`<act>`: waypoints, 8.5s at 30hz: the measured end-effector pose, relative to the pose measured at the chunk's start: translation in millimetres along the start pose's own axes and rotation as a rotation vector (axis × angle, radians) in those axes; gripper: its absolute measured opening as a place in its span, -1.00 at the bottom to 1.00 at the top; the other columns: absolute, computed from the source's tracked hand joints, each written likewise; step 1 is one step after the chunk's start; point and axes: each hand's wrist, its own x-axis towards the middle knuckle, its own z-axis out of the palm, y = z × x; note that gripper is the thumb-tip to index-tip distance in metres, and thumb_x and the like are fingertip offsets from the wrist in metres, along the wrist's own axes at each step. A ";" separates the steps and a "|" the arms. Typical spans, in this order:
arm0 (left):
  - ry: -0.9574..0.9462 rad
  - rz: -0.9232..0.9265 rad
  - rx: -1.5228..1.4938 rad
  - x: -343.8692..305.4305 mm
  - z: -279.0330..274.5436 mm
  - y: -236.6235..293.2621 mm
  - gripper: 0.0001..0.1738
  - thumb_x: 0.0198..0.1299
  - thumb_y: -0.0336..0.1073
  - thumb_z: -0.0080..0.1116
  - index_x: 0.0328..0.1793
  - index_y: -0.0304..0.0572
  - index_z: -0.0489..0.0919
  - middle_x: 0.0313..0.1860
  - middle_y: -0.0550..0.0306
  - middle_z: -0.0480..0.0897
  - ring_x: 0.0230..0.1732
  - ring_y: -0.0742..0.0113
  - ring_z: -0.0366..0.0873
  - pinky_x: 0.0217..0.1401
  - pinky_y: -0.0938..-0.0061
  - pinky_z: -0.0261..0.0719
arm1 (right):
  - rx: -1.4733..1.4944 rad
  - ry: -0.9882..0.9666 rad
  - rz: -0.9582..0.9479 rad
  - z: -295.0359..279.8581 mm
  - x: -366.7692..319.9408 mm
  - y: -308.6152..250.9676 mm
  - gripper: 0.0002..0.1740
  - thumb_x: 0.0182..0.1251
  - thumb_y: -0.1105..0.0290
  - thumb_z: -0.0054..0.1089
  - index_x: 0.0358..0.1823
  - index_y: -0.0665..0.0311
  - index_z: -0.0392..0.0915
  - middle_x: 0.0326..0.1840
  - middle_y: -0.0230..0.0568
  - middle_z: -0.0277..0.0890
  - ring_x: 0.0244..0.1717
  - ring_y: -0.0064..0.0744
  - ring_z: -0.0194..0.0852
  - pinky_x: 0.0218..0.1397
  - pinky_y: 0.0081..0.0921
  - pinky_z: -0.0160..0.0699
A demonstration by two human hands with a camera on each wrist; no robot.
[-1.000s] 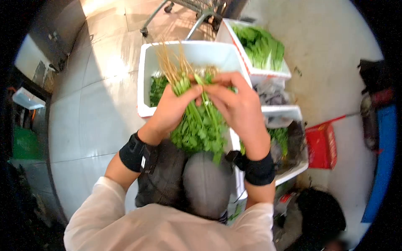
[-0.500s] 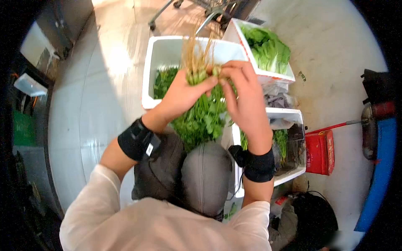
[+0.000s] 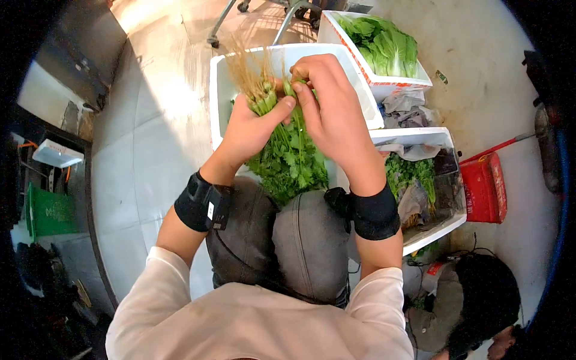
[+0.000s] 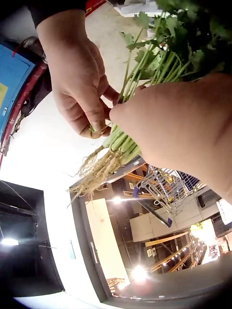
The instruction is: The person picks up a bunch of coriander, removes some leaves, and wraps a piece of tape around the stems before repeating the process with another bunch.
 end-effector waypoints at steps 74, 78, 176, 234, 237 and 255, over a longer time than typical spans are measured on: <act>0.210 -0.140 -0.285 -5.2 -19.5 -27.4 -0.83 0.44 -0.35 0.31 0.03 -0.26 0.60 -0.20 0.24 0.64 -0.19 0.47 0.56 -0.07 0.52 0.56 | 0.355 -0.283 0.543 4.1 -36.7 41.8 -0.74 0.57 0.31 0.21 0.03 0.39 0.67 -0.25 -0.41 0.59 -0.26 -0.62 0.40 -0.16 -0.51 0.45; 0.205 -0.100 -0.302 -5.0 -19.9 -29.4 -0.83 0.44 -0.36 0.30 0.04 -0.25 0.59 -0.18 0.24 0.63 -0.18 0.46 0.56 -0.06 0.51 0.56 | 0.284 -0.331 0.448 6.4 -40.4 46.8 -0.71 0.57 0.28 0.24 0.04 0.39 0.67 -0.17 -0.36 0.59 -0.20 -0.57 0.46 -0.09 -0.52 0.48; -0.150 -0.065 -0.467 -13.3 -35.5 -22.7 -0.80 0.47 -0.27 0.22 0.10 -0.09 0.49 0.26 0.06 0.52 0.23 0.09 0.65 0.25 0.17 0.71 | 0.414 -0.140 0.340 23.3 -13.3 28.2 -0.81 0.56 0.42 0.18 0.05 0.34 0.65 -0.20 -0.35 0.70 -0.31 -0.65 0.56 -0.22 -0.62 0.55; 0.195 -0.258 -0.585 -8.9 -26.9 -16.0 -0.63 0.55 -0.16 0.19 0.28 -0.25 0.49 0.31 0.03 0.53 0.22 0.27 0.57 0.31 0.27 0.61 | 0.120 -0.534 0.153 53.6 -15.9 15.4 -0.46 0.52 0.29 0.17 0.33 0.55 0.35 0.16 0.34 0.55 0.22 0.33 0.50 0.31 -0.04 0.48; 0.096 -0.220 -0.647 -6.1 -30.2 -24.3 -0.59 0.55 -0.15 0.18 0.35 -0.24 0.48 0.26 0.06 0.58 0.24 0.30 0.56 0.31 0.30 0.60 | 0.150 -0.518 0.204 49.7 -15.2 11.3 -0.48 0.55 0.32 0.11 0.35 0.55 0.32 0.21 0.35 0.53 0.27 0.32 0.48 0.34 -0.05 0.46; 0.113 0.053 -0.090 -6.7 -24.1 -22.0 -0.68 0.52 -0.22 0.23 0.23 -0.26 0.57 0.41 0.06 0.56 0.35 0.35 0.49 0.43 0.35 0.48 | -0.092 -0.237 0.106 23.1 -8.6 4.1 -0.50 0.38 0.48 0.27 0.36 0.29 0.53 0.16 0.06 0.44 0.19 -0.02 0.48 0.33 -0.24 0.45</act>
